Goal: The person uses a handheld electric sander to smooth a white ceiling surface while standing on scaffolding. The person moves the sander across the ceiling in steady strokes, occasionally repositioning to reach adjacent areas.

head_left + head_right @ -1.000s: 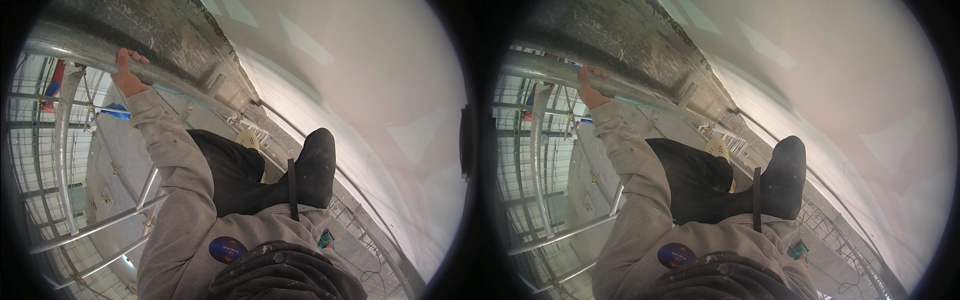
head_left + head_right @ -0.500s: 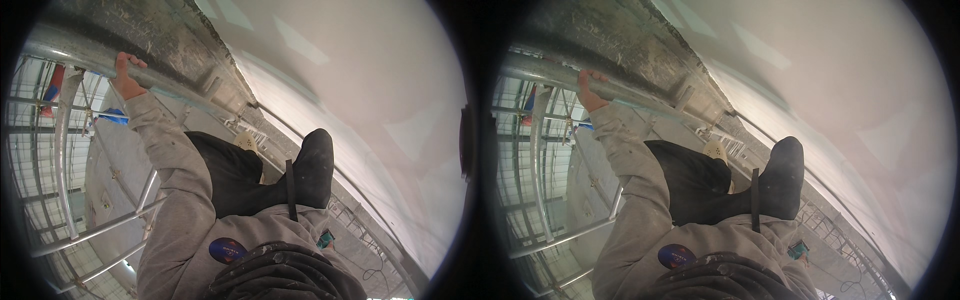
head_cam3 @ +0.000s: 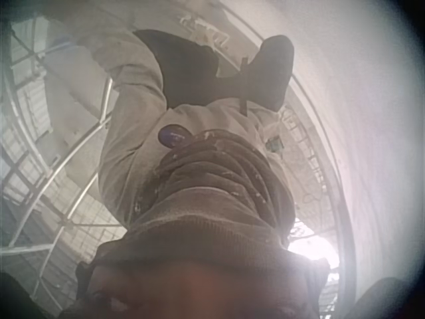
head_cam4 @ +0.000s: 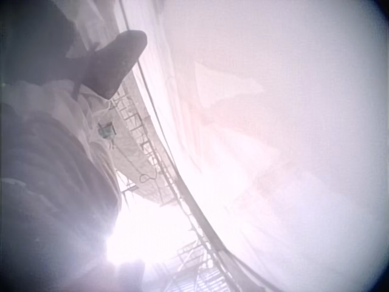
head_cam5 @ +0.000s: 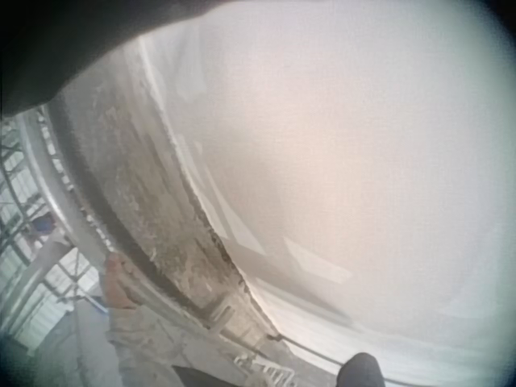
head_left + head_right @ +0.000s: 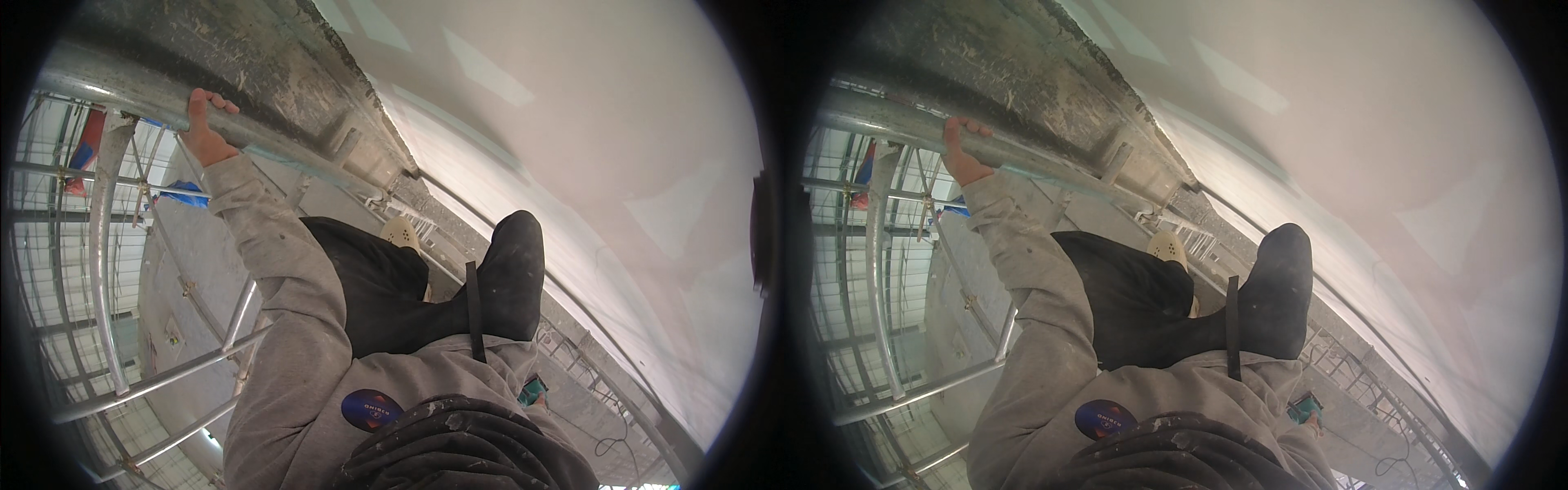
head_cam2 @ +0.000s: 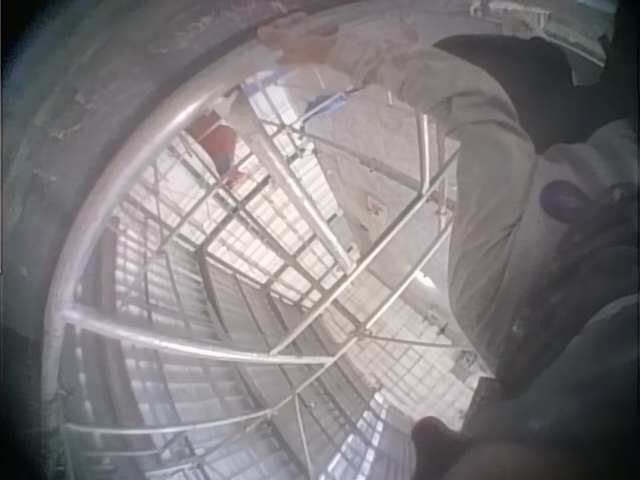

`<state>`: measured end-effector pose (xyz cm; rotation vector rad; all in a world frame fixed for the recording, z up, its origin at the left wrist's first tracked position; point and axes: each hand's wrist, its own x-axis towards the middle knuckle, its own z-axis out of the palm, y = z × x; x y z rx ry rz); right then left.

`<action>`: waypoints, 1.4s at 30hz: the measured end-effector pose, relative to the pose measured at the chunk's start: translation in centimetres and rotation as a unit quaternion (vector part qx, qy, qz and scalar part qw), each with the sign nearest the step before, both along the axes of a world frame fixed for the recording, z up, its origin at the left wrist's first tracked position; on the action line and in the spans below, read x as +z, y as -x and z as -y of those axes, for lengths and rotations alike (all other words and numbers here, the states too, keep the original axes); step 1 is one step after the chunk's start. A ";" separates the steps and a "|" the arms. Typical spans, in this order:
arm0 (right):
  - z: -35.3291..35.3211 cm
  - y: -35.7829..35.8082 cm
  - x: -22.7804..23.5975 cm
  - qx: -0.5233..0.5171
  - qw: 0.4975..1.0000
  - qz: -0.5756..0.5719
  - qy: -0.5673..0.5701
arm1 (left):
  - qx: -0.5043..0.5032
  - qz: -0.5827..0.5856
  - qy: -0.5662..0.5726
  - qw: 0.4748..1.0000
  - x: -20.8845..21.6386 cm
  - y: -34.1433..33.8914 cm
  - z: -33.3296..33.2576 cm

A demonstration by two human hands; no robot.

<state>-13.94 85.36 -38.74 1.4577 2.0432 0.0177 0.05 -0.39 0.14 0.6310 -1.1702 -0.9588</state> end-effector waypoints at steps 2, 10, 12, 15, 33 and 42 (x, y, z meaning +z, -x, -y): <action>-0.8 -0.2 -1.0 -0.006 1.000 -0.013 0.004 | 0.008 0.025 0.000 1.000 0.0 0.4 -0.2; -0.9 -0.3 -1.0 -0.012 0.998 -0.054 0.000 | -0.016 0.004 -0.009 1.000 -0.5 0.6 -0.4; -0.7 -0.8 -1.4 -0.004 0.998 -0.055 0.011 | -0.030 -0.018 0.000 0.999 0.5 -0.2 -0.4; -0.5 -1.0 -1.6 -0.003 0.997 -0.076 0.021 | 0.008 -0.013 0.007 1.000 0.6 -0.8 -0.1; 18.1 8.9 11.9 0.438 0.713 -0.501 0.222 | 0.284 0.222 0.086 0.929 -2.2 2.1 -5.4; 32.5 13.5 21.1 0.555 0.569 -0.489 0.359 | -0.438 0.326 -0.010 0.838 -9.9 13.1 -23.6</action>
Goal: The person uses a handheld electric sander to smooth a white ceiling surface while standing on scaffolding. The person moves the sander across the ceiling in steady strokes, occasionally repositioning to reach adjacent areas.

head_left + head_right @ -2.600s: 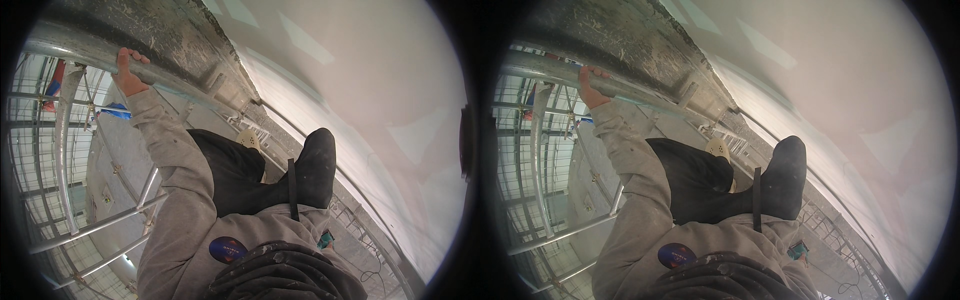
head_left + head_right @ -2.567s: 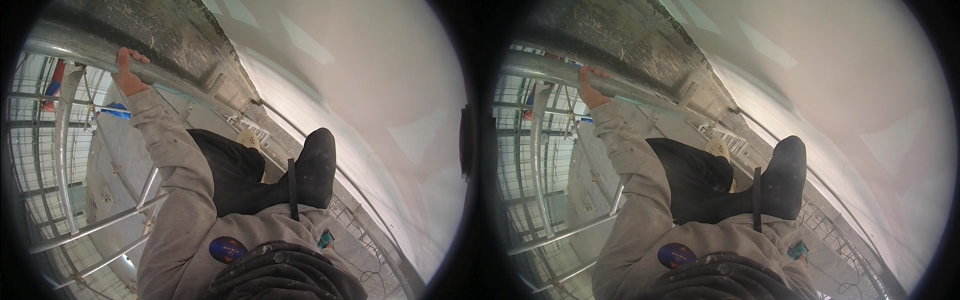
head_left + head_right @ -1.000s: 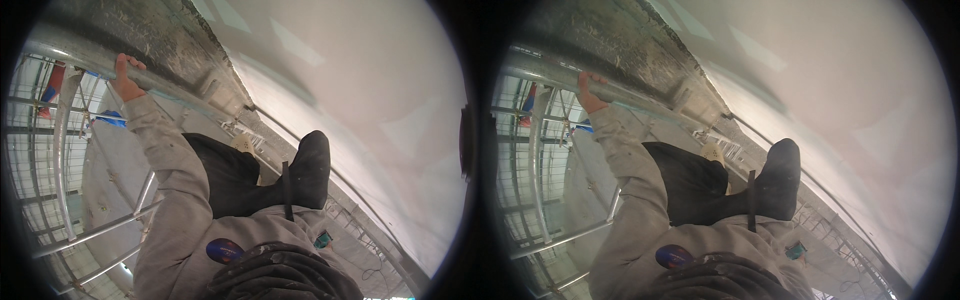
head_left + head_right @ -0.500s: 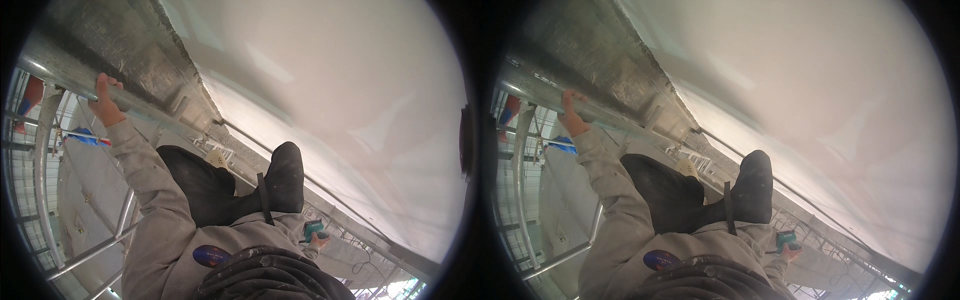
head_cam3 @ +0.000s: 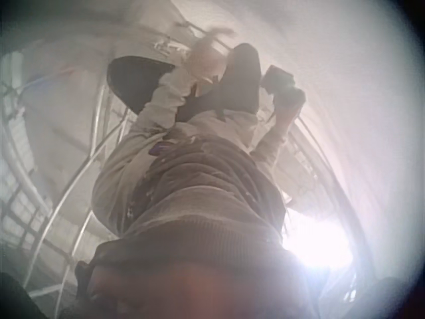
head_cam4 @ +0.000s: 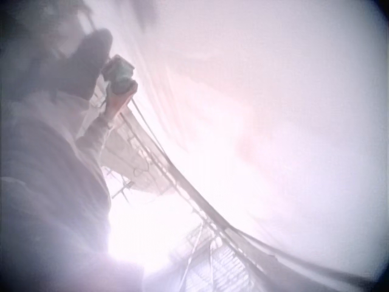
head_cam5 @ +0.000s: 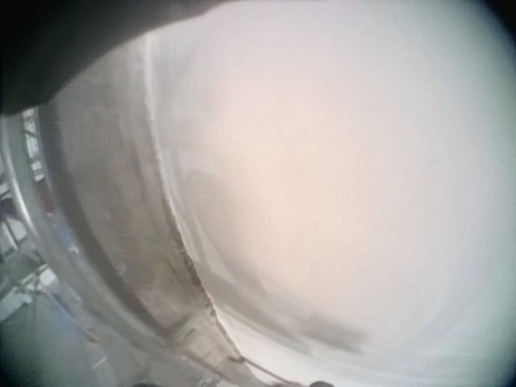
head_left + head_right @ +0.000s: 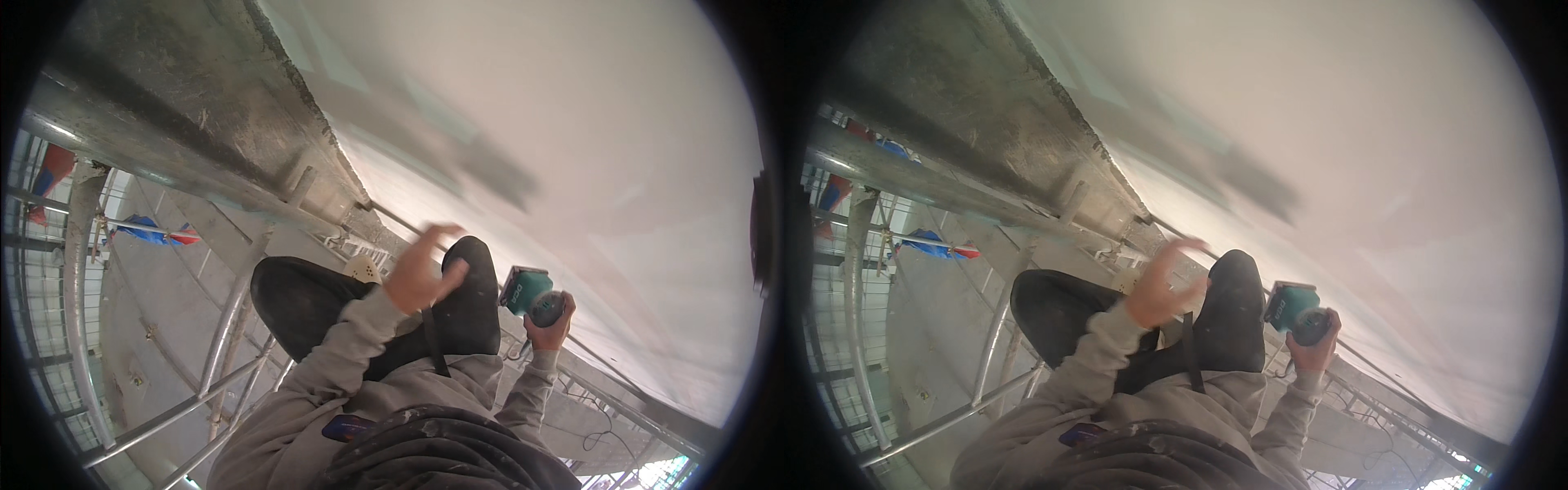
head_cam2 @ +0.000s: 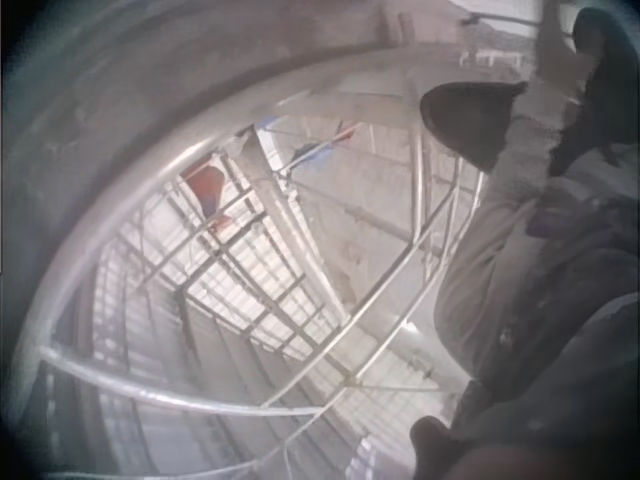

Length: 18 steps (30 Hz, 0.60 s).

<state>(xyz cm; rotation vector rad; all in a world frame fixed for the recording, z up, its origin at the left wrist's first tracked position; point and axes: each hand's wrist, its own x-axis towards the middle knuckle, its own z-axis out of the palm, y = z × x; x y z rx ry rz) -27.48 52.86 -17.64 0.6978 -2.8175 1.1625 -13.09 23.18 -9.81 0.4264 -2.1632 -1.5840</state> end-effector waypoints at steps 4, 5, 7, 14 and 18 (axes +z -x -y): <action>6.8 -0.2 3.1 0.082 0.996 -0.031 0.036 | -0.163 0.091 -0.105 0.977 -4.7 1.3 -6.0; 8.4 -0.3 4.0 0.098 0.993 -0.048 0.034 | -0.157 0.084 -0.160 0.971 -4.8 1.8 -7.2; 11.5 -0.8 5.1 0.115 0.988 -0.078 0.062 | -0.116 0.061 -0.181 0.975 -4.4 2.8 -7.7; 17.8 -2.7 6.7 0.207 0.971 -0.122 0.007 | 0.033 -0.058 -0.342 0.937 -5.4 4.5 -5.9; 18.1 -5.2 7.3 0.345 0.931 -0.119 -0.001 | 0.060 -0.123 -0.579 0.804 -6.3 2.1 -3.7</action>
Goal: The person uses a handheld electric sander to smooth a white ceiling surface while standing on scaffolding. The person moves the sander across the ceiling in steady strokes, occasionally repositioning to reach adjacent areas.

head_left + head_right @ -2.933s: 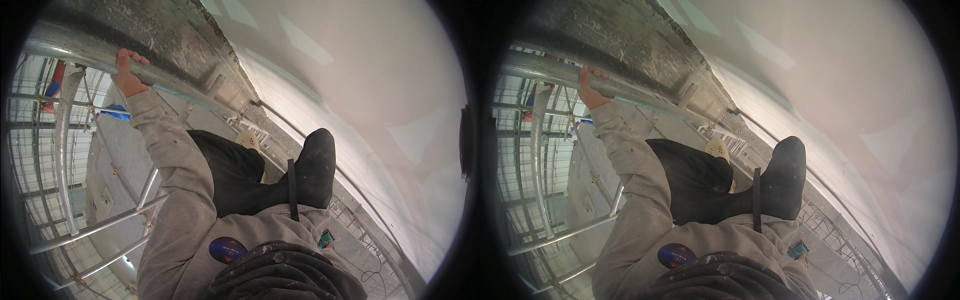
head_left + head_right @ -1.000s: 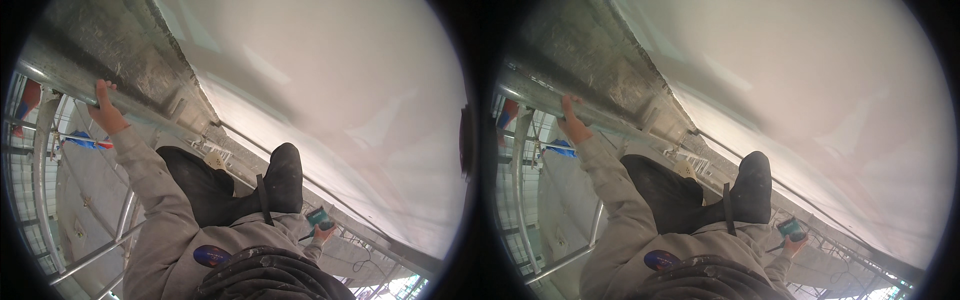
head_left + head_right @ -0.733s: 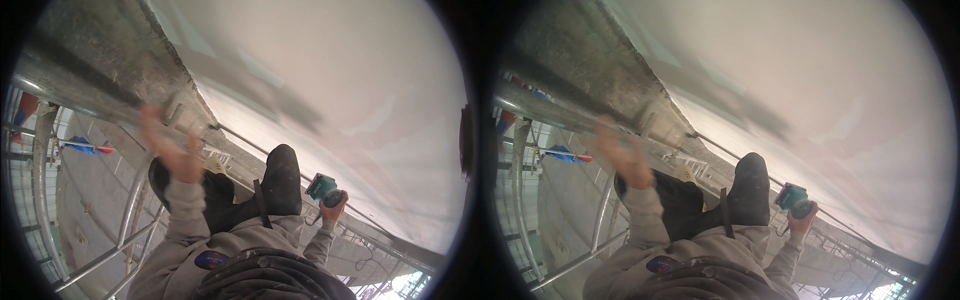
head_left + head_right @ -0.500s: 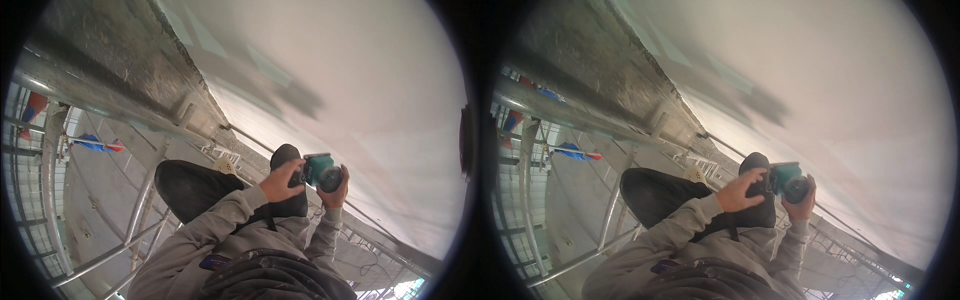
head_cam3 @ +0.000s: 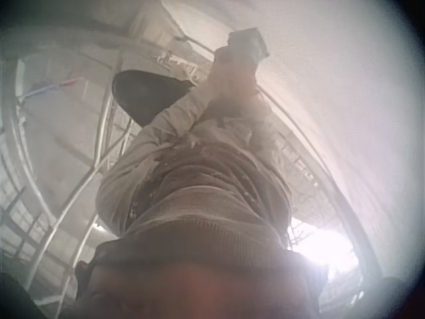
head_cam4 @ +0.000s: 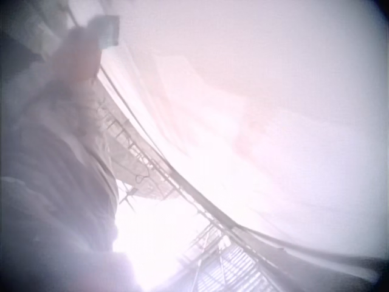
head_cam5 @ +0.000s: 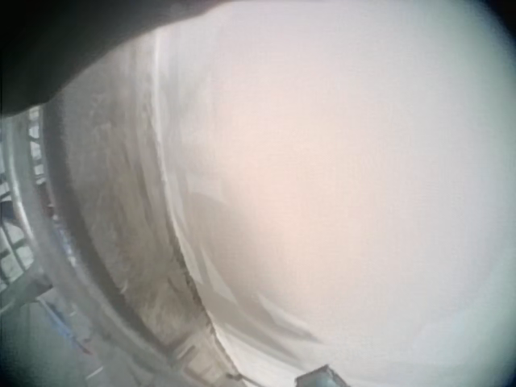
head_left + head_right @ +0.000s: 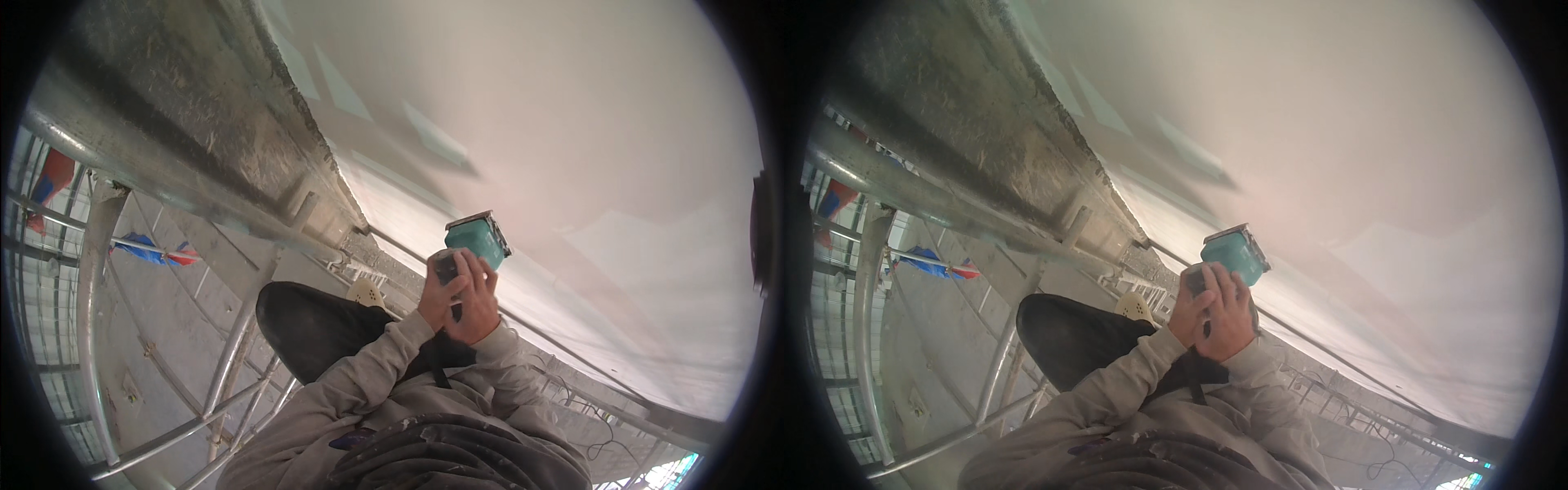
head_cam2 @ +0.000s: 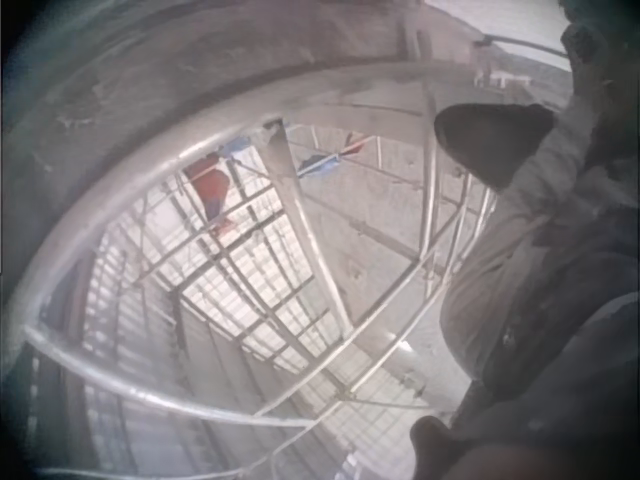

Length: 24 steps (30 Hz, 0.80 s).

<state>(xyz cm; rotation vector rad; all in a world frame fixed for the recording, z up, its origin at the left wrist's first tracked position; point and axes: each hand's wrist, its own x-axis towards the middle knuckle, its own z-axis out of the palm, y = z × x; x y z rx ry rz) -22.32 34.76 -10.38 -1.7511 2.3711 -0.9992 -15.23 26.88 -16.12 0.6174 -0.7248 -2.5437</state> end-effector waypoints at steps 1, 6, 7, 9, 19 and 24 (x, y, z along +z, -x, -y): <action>0.1 -0.9 -0.1 0.015 1.000 0.013 -0.009 | 0.002 -0.027 -0.011 1.000 -2.5 -0.7 0.9; -0.4 -3.0 2.9 0.059 0.990 0.130 -0.014 | 0.005 -0.037 -0.091 0.995 -5.5 -1.3 3.0; -1.3 -1.6 3.1 0.099 0.985 0.140 0.009 | 0.012 -0.070 -0.015 0.997 -4.6 -1.7 3.2; -2.1 0.4 4.9 0.035 0.989 0.095 0.110 | 0.000 -0.082 -0.001 0.997 -4.0 -1.6 3.4; -2.8 5.7 -5.2 -0.013 0.779 0.607 0.157 | -0.012 0.013 0.233 0.972 -3.6 -1.3 2.5; -2.9 6.4 -4.8 -0.036 0.767 0.615 0.183 | 0.031 0.054 0.459 0.886 -1.4 -0.3 2.2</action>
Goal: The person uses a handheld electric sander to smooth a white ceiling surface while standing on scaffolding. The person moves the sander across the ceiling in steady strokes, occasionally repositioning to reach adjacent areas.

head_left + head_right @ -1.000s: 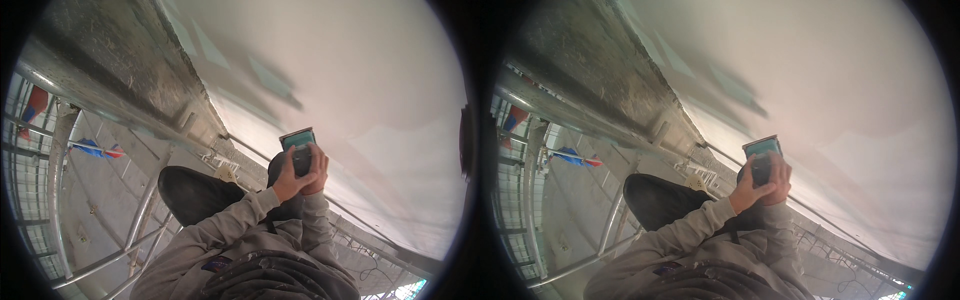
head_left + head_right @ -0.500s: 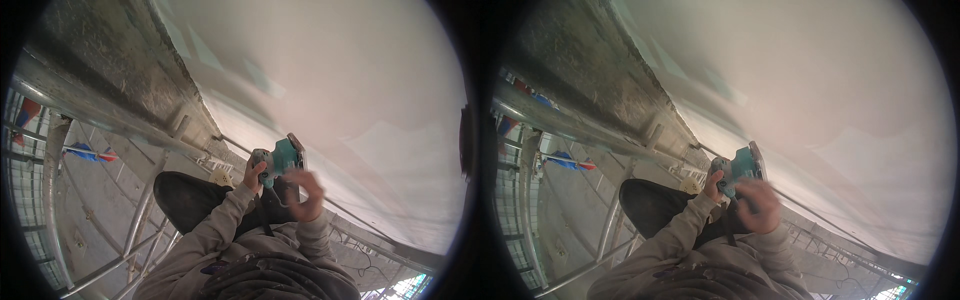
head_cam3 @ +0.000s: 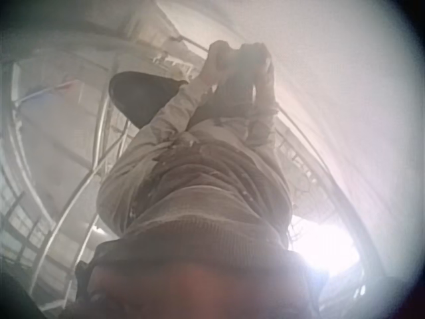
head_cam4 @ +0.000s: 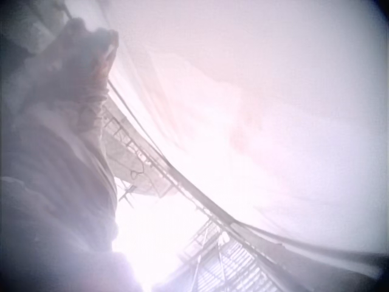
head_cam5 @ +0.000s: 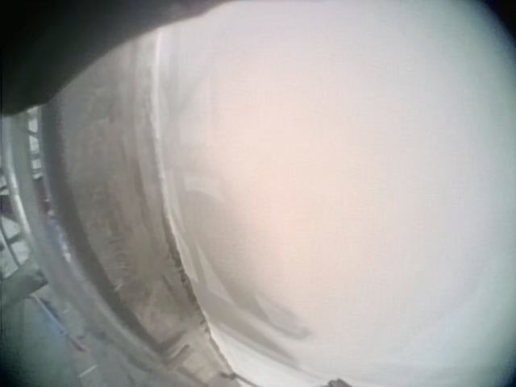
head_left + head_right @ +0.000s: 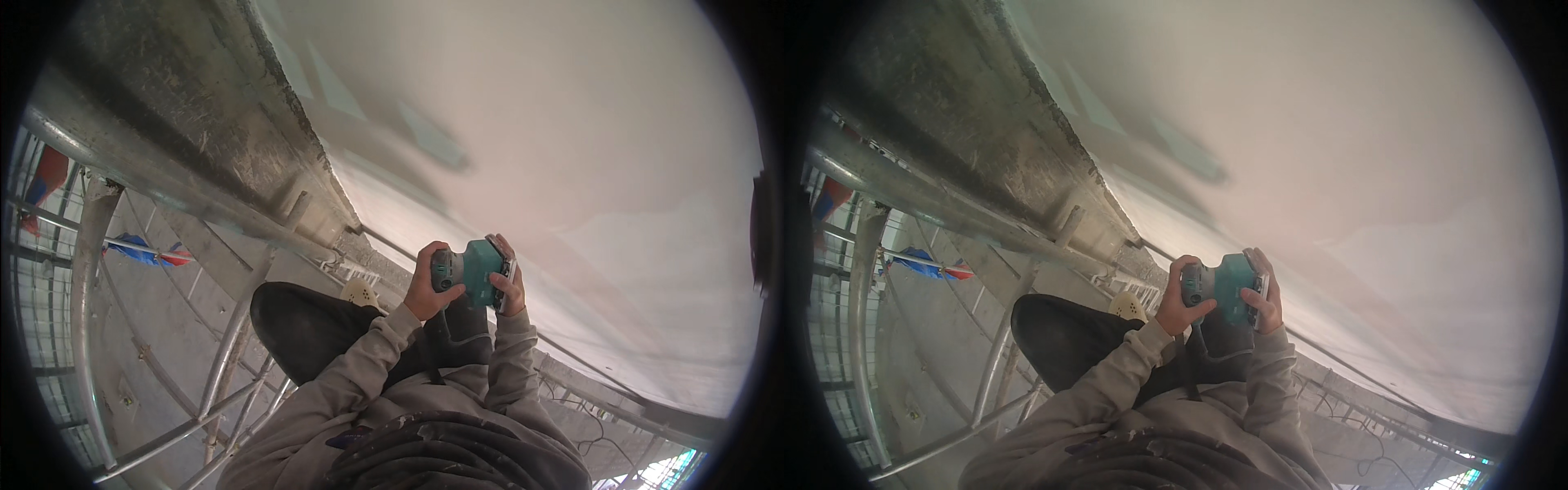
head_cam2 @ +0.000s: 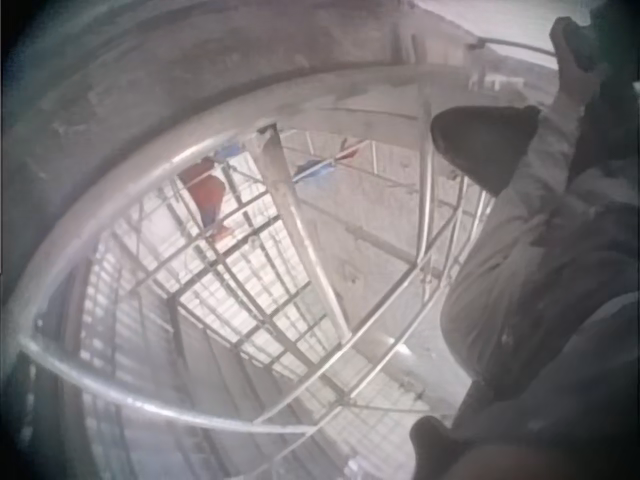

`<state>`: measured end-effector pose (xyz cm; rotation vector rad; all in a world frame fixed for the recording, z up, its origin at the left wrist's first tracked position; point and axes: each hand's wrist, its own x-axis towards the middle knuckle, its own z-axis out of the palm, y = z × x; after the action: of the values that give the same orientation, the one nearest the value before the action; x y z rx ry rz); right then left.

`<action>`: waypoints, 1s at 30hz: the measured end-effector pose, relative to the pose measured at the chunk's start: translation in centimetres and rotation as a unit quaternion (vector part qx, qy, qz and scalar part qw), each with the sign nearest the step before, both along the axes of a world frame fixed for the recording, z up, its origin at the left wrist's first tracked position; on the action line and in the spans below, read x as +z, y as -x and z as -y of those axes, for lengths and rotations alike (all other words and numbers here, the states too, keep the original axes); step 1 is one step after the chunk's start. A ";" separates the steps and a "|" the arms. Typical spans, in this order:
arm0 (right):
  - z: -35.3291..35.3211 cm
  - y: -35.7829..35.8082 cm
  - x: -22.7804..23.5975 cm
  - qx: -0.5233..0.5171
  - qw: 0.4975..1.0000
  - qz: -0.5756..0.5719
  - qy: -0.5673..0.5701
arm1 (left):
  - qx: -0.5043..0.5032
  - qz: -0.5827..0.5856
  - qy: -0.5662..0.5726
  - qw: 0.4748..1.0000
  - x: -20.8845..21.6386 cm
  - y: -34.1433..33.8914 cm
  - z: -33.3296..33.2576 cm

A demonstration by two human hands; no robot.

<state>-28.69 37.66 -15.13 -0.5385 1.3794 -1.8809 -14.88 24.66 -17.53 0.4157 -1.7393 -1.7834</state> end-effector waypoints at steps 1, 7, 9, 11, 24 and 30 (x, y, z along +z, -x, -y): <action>0.6 0.1 0.8 0.007 1.000 -0.007 0.004 | -0.006 -0.005 -0.033 0.999 0.3 -0.2 0.3; 4.2 2.2 11.2 0.037 0.986 -0.137 0.085 | 0.060 -0.115 0.088 0.988 8.3 2.9 3.8; 5.4 3.4 14.5 0.028 0.970 -0.225 0.085 | 0.078 -0.166 0.106 0.977 12.5 3.7 5.3; 5.5 4.0 18.7 -0.080 0.928 -0.356 0.073 | 0.118 -0.197 0.173 0.958 16.6 4.2 7.4; -0.1 17.0 24.5 -0.605 0.339 -0.718 -0.065 | 0.348 -0.208 0.456 0.792 22.6 7.5 14.8; -0.6 17.5 24.7 -0.588 0.329 -0.736 -0.063 | 0.380 -0.184 0.477 0.771 21.6 9.1 13.9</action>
<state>-46.14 38.30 9.54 -1.7399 3.9727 -1.7291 -23.97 10.75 4.04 0.2286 -1.5930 -0.2673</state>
